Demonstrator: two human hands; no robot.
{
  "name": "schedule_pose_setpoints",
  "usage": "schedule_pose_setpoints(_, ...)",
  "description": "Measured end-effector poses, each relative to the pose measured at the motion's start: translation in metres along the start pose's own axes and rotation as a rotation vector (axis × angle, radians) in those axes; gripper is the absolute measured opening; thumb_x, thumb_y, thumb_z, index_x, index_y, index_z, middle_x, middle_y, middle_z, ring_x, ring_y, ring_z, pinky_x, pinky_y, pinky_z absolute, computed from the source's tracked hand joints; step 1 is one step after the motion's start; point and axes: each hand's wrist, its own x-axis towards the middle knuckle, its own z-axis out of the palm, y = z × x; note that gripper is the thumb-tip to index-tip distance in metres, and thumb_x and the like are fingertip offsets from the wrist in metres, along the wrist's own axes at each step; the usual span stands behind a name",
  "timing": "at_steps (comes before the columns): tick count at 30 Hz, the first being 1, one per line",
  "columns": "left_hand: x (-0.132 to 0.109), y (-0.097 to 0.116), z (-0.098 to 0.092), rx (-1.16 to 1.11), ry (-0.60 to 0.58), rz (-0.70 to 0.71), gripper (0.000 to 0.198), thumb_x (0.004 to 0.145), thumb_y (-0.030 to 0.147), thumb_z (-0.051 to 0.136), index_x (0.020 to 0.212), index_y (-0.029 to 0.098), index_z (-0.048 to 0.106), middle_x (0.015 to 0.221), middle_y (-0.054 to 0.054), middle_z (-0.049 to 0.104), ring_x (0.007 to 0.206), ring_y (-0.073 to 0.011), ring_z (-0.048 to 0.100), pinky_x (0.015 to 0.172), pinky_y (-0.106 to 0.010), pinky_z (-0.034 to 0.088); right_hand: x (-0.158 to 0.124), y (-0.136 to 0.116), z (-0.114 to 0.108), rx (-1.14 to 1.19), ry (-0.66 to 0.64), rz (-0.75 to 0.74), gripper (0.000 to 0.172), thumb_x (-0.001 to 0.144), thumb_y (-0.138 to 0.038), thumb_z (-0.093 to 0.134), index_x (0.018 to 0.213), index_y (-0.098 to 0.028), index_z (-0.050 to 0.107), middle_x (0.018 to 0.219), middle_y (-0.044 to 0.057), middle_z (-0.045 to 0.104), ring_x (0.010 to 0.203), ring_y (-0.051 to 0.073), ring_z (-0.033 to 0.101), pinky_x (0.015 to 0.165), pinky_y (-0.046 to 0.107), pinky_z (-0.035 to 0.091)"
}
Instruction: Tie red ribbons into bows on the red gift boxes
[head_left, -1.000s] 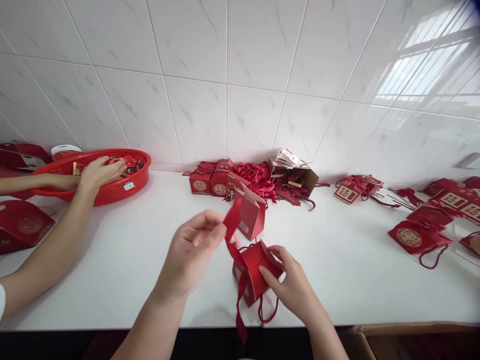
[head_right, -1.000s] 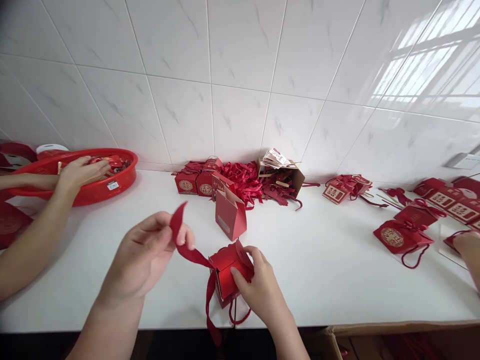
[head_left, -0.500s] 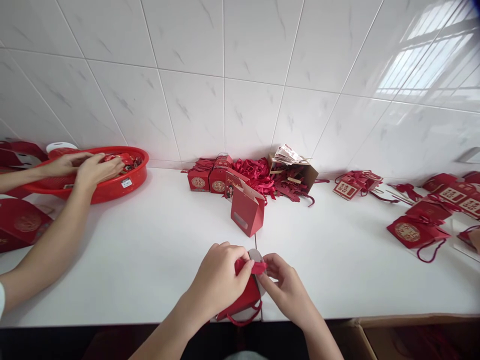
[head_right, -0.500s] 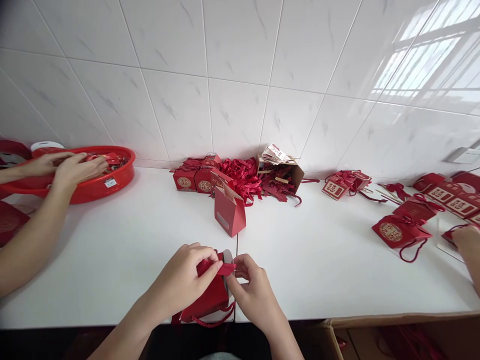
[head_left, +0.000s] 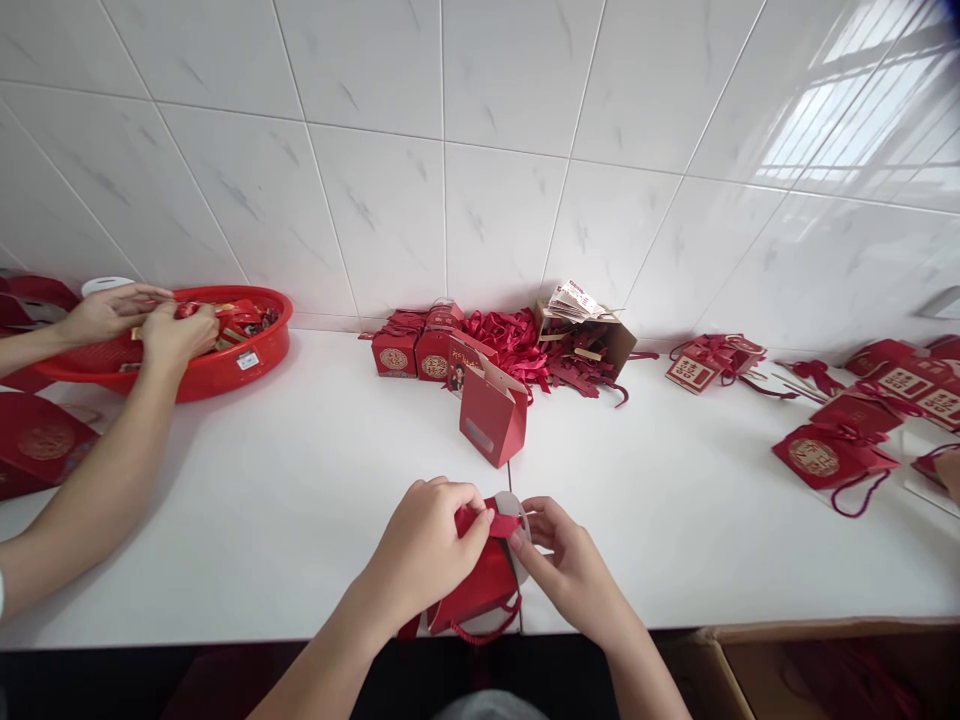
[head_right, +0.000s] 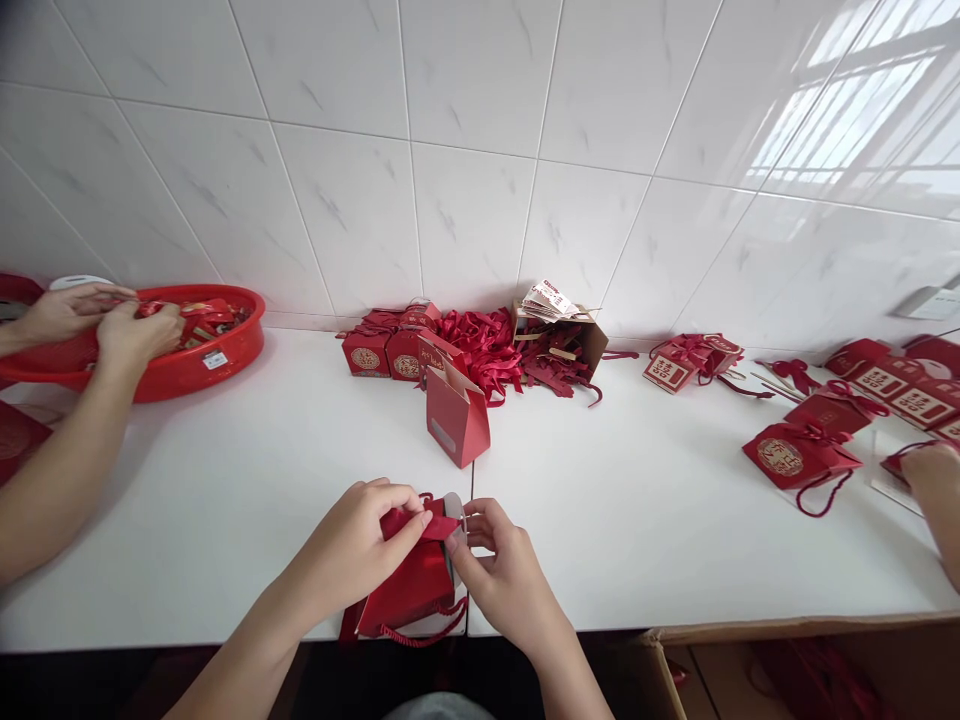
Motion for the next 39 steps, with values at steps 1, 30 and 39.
schedule_pose_setpoints(1,0.001,0.001,0.001,0.009,0.003,0.005,0.024,0.086,0.032,0.045,0.069,0.022,0.059,0.077,-0.004,0.066,0.081,-0.0237,0.057,0.075,-0.033,0.04,0.0,0.0,0.0,-0.002,0.001,0.002,0.03,0.087,-0.044,0.057,0.104,-0.02,0.051,0.098,0.007,0.063,0.091,0.018,0.061,0.072,0.029,0.055)
schedule_pose_setpoints(30,-0.05,-0.063,0.021,-0.415,0.094,-0.271,0.033,0.088,0.054,0.046,0.104,0.026,0.045,0.108,-0.005,0.054,0.103,-0.0229,0.053,0.096,-0.04,0.04,0.008,0.021,-0.09,1.019,0.299,-0.303,0.023,0.076,-0.028,0.061,0.057,-0.021,0.049,0.063,-0.003,0.047,0.061,0.012,0.05,0.055,0.024,0.045)
schedule_pose_setpoints(39,-0.046,-0.065,0.045,-0.658,0.015,-0.299,0.041,0.087,0.058,0.044,0.072,0.021,0.039,0.068,0.004,0.036,0.064,-0.0127,0.037,0.06,-0.024,0.033,-0.002,0.018,-0.104,1.193,0.49,-0.346,0.017,0.07,-0.028,0.068,0.059,-0.02,0.057,0.081,0.0,0.059,0.079,0.015,0.061,0.064,0.028,0.054)
